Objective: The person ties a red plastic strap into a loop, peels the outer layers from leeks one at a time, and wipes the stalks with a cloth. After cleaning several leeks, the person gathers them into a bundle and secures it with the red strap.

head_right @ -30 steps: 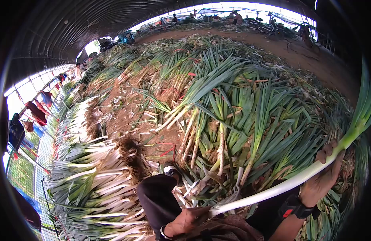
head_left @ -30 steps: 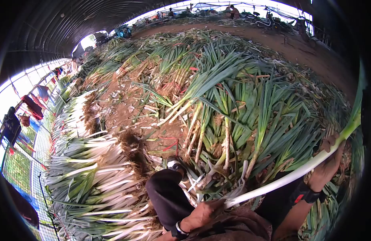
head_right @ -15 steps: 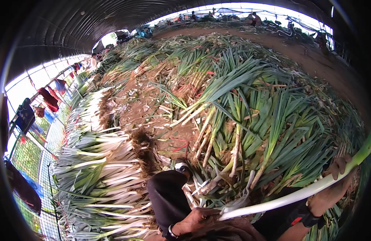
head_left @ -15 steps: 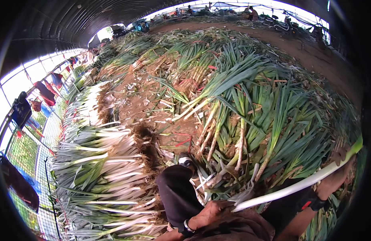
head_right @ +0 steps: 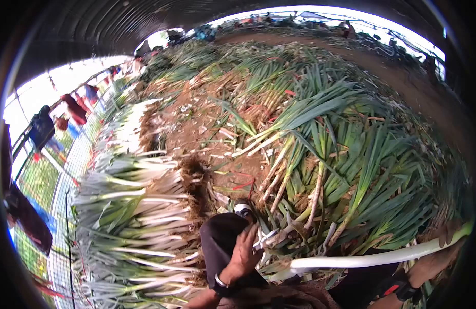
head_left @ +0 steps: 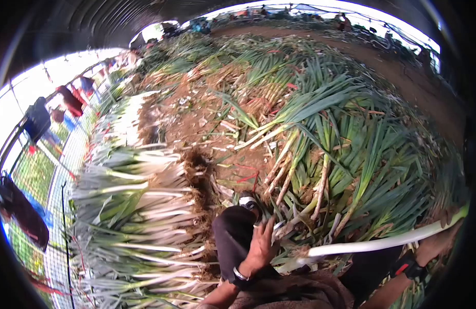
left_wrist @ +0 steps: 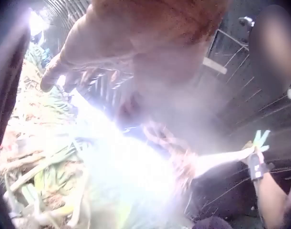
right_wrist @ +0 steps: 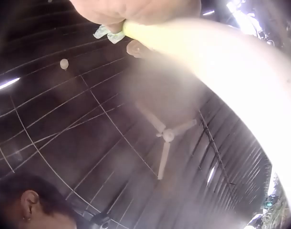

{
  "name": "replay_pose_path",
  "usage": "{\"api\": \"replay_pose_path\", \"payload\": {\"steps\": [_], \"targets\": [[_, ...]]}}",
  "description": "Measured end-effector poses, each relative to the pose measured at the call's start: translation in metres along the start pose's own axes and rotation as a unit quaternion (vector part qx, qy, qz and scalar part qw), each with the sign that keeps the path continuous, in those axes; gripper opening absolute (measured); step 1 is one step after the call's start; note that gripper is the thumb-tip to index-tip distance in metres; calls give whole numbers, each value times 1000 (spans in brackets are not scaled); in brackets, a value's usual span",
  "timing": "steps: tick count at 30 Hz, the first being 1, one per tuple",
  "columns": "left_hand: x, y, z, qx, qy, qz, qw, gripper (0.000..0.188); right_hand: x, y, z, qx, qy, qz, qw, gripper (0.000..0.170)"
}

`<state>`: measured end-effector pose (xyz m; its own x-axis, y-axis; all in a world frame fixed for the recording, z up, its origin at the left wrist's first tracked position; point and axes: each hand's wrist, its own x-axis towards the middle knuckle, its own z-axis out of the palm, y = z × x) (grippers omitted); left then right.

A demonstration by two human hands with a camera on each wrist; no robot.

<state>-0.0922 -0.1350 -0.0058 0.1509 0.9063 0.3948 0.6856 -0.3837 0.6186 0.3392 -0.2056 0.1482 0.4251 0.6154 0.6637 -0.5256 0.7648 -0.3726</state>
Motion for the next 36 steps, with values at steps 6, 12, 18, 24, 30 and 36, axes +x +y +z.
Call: {"api": "replay_pose_path", "payload": {"steps": [6,12,18,24,30,36], "targets": [[7,61,-21,-184,-158,127,962,75,26,40,10,3,-35,50,998,28],[-25,55,-9,-400,-126,-70,905,39,32,156,192,-127,-201,18,971,62],[-26,8,-111,-481,395,-209,754,14,-29,233,342,-175,-408,33,896,97],[-81,-179,-161,-488,556,-295,605,32,-25,269,262,-180,-332,226,898,53],[-151,-202,-52,-407,213,-440,772,55,-32,282,128,-307,-124,371,867,39],[-35,-95,-139,-85,153,-259,950,39,-32,255,23,-382,44,357,851,25]]}}
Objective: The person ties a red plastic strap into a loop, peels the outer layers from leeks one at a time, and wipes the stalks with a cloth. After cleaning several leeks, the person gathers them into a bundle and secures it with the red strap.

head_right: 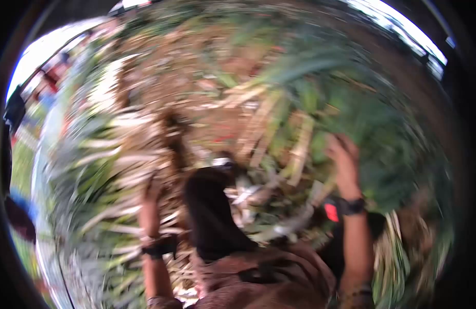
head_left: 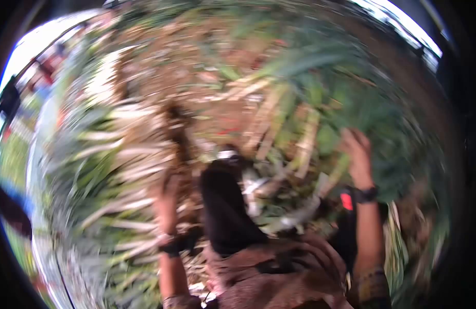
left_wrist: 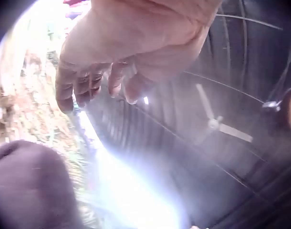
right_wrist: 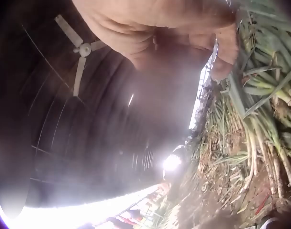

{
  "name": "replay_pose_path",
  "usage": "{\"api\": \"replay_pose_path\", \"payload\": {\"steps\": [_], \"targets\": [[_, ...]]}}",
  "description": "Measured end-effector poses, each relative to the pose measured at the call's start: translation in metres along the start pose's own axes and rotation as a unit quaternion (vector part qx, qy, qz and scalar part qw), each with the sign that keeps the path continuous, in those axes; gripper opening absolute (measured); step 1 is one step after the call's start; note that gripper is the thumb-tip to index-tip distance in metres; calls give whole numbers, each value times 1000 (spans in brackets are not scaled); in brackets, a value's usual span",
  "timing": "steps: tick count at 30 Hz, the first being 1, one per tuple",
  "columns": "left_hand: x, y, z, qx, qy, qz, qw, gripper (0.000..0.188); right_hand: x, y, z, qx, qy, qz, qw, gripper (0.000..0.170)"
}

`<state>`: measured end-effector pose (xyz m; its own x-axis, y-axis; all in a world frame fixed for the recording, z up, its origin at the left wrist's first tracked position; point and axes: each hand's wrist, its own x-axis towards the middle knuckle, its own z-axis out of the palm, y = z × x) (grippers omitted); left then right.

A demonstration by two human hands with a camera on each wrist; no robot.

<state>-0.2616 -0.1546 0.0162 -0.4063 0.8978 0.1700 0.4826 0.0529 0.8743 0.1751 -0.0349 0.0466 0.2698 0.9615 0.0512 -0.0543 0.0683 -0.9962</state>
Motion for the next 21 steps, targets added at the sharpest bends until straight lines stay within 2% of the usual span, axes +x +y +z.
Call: {"api": "replay_pose_path", "payload": {"steps": [1,3,4,5,6,7,8,10,11,13,14,15,17,18,21], "targets": [[10,56,11,-280,-17,-71,957,36,-2,-3,-8,6,26,-6,1000,24],[26,94,38,-271,-75,43,959,33,-4,-4,-27,34,58,-3,998,16],[34,102,62,-299,-122,37,946,31,-3,-6,-31,70,75,14,995,20],[39,111,83,-325,-166,33,930,29,-1,5,-49,78,50,-8,996,22],[32,134,111,-321,-180,14,930,27,-1,15,-65,81,70,10,994,22],[29,149,138,-314,-239,-15,919,30,1,23,-81,85,86,30,992,22],[30,150,168,-277,-293,-11,915,29,3,26,-95,88,93,35,991,21],[26,113,247,-353,-358,-32,864,28,8,36,-118,96,104,48,989,18],[22,117,270,-261,-398,-72,877,30,10,38,-125,85,120,58,988,19],[10,88,330,-215,-402,-76,887,35,13,39,-136,68,149,80,983,20],[8,65,360,-226,-411,-96,878,39,17,41,-144,73,148,102,981,22],[9,49,381,-156,-421,-99,888,46,20,39,-146,84,129,87,984,23],[12,45,415,-72,-404,-80,908,50,25,28,-150,103,94,53,989,24],[17,43,434,-71,-381,-56,920,53,24,27,-157,128,29,50,990,23],[36,31,487,0,-318,13,948,57,22,24,-161,131,92,98,982,26]]}}
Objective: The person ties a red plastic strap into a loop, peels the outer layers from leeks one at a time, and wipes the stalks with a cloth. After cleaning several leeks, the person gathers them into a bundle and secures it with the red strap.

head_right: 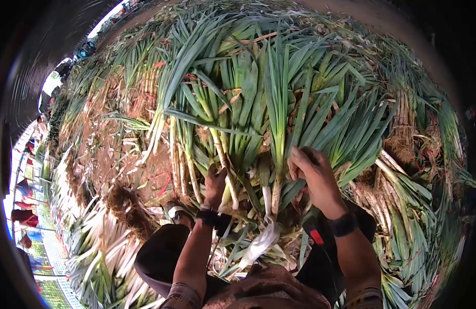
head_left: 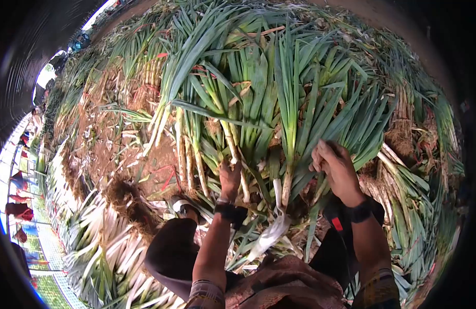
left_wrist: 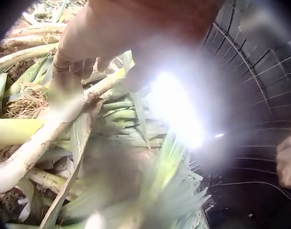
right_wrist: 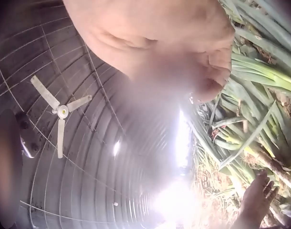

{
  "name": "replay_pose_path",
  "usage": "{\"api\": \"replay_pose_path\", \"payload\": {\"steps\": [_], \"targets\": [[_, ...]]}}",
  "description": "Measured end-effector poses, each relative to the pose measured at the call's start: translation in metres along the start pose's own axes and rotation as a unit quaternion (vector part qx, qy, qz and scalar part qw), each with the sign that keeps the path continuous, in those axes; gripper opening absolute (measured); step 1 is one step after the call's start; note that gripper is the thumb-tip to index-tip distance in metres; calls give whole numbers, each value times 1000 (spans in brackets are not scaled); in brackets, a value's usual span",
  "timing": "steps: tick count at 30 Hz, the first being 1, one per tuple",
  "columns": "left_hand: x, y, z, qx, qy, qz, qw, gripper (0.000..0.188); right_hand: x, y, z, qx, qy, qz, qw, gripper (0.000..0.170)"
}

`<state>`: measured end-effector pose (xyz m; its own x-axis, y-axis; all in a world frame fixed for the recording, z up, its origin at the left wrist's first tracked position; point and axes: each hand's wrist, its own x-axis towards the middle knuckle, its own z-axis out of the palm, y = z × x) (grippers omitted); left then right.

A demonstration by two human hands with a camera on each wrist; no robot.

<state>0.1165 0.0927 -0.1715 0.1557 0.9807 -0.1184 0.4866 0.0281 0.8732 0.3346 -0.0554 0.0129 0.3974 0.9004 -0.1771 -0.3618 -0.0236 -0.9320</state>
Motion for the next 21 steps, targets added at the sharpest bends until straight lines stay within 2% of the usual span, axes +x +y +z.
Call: {"api": "replay_pose_path", "payload": {"steps": [1,2,4,7,9,10,11,13,14,15,16,17,18,20,21], "targets": [[19,-19,17,0,50,41,998,57,1,-1,-1,-11,5,-11,1000,21],[30,-15,20,-37,18,17,999,55,1,-4,-1,-20,5,-7,1000,19],[43,-8,33,9,65,19,998,44,2,-8,-1,-38,7,2,999,17],[68,-31,41,-34,-14,-55,998,33,8,-3,-5,-42,4,8,999,16],[60,-26,27,-112,-129,-6,985,28,9,-1,-3,-36,2,13,999,16],[52,-19,19,-150,-185,21,971,25,11,1,-3,-32,-3,13,999,16],[17,26,7,-216,-139,101,961,18,12,5,-1,-26,-8,13,1000,16],[-13,43,-1,-449,-157,1,880,20,15,9,3,-43,-43,12,998,17],[-30,58,-12,-569,-185,-161,785,23,15,11,6,-52,-61,9,997,18],[-48,68,-23,-592,-191,-151,768,25,14,14,14,-69,-34,14,997,17],[-68,77,-33,-615,-197,-142,750,29,13,18,17,-77,-72,20,994,21],[-86,87,-42,-608,-179,-123,763,26,12,20,20,-110,-92,24,989,24],[-103,95,-52,-633,-196,-113,741,25,10,24,25,-143,-111,29,983,26],[-133,100,-69,-623,-207,-100,747,26,11,42,32,-136,-126,66,980,30],[-151,102,-76,-574,-234,-101,778,27,8,42,41,-115,-136,51,983,29]]}}
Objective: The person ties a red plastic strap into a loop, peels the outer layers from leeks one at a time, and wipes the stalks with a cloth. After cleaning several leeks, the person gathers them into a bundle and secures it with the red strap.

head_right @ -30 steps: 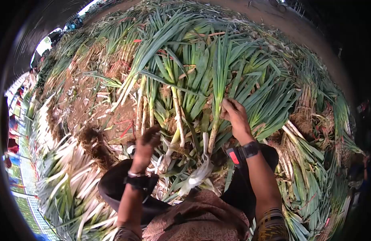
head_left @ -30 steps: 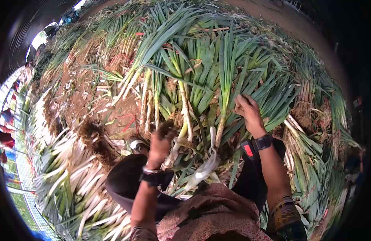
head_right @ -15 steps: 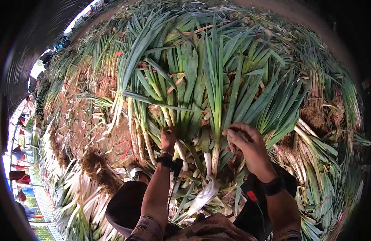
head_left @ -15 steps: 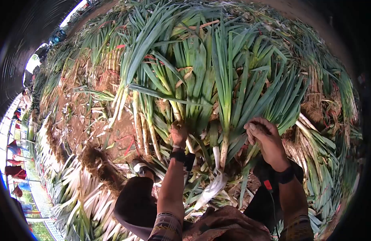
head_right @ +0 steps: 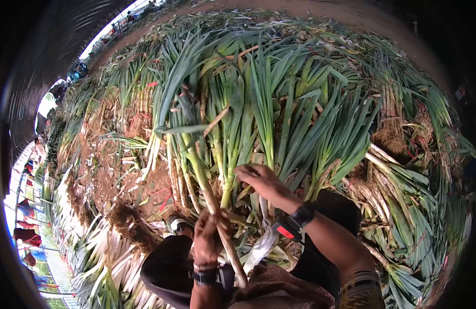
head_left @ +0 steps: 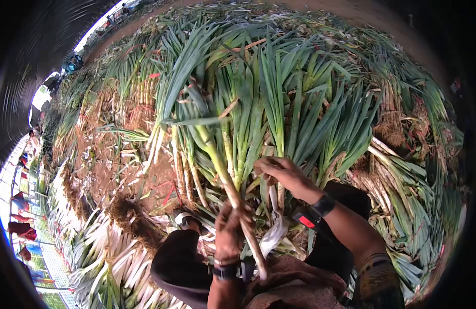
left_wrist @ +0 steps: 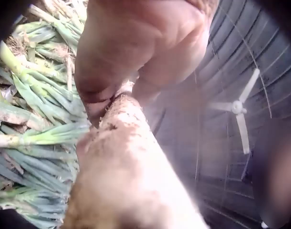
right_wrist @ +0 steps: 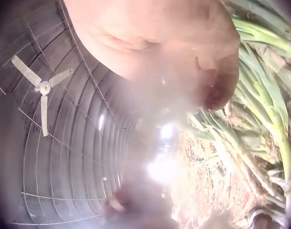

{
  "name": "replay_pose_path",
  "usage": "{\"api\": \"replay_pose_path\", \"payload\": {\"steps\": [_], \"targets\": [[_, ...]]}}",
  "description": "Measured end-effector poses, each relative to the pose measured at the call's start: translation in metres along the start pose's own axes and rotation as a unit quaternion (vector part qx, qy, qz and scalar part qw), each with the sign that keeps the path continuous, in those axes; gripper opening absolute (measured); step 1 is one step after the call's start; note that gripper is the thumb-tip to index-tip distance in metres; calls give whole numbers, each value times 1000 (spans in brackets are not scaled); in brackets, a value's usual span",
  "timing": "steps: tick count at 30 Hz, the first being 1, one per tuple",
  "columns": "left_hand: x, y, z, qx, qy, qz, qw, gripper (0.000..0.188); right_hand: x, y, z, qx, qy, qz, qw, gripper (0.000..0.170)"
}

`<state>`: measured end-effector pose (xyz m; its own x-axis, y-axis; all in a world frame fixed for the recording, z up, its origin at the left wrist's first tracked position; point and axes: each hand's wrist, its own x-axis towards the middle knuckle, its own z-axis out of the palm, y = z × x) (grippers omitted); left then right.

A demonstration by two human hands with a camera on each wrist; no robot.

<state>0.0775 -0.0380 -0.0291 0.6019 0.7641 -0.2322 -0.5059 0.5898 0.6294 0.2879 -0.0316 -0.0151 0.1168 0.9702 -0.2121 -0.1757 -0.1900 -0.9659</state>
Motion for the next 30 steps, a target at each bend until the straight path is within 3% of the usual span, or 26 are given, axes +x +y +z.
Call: {"api": "replay_pose_path", "payload": {"steps": [3,5,7,8,11,12,13,16,17,18,19,21,22,25,26,29,30], "targets": [[-42,-3,32,119,-9,-13,993,31,1,1,16,108,-74,67,989,30],[-48,-5,33,139,-16,-40,989,34,-10,-12,18,253,-73,12,965,31],[-51,-10,37,244,-47,-21,968,36,-18,-33,14,297,-38,-26,954,28],[-52,-10,45,267,-57,-26,962,35,-18,-30,8,235,4,-31,971,30],[-44,-24,51,345,-79,50,934,34,-25,-32,-11,214,45,-151,964,31],[-49,-28,57,317,-72,3,946,35,-22,-29,-23,205,86,-179,958,32],[-51,-39,54,362,-104,20,926,35,-18,-26,-36,197,129,-206,950,33],[-63,-66,45,366,-73,-1,928,31,-27,-36,-60,190,189,-209,941,30],[-60,-72,44,303,-53,-7,951,26,-29,-38,-61,179,213,-214,936,29],[-56,-75,43,304,-35,4,952,22,-25,-43,-55,-20,336,-357,872,22],[-49,-76,44,303,-16,19,953,20,-41,-43,-52,-10,293,-235,927,18],[-36,-55,72,321,6,51,946,23,-43,-24,-44,-166,219,-214,937,16],[-26,-47,76,327,11,38,944,24,-41,-11,-45,-297,228,-294,879,15],[-6,-39,55,370,6,51,928,23,-47,-3,-42,-323,166,-312,878,16],[-5,-33,53,376,16,36,926,23,-47,7,-40,-386,137,-301,861,15],[0,-20,51,405,45,35,912,29,-58,32,-15,-384,-43,-206,899,22],[5,-19,44,427,61,47,901,30,-70,32,-15,-178,-185,-139,957,28]]}}
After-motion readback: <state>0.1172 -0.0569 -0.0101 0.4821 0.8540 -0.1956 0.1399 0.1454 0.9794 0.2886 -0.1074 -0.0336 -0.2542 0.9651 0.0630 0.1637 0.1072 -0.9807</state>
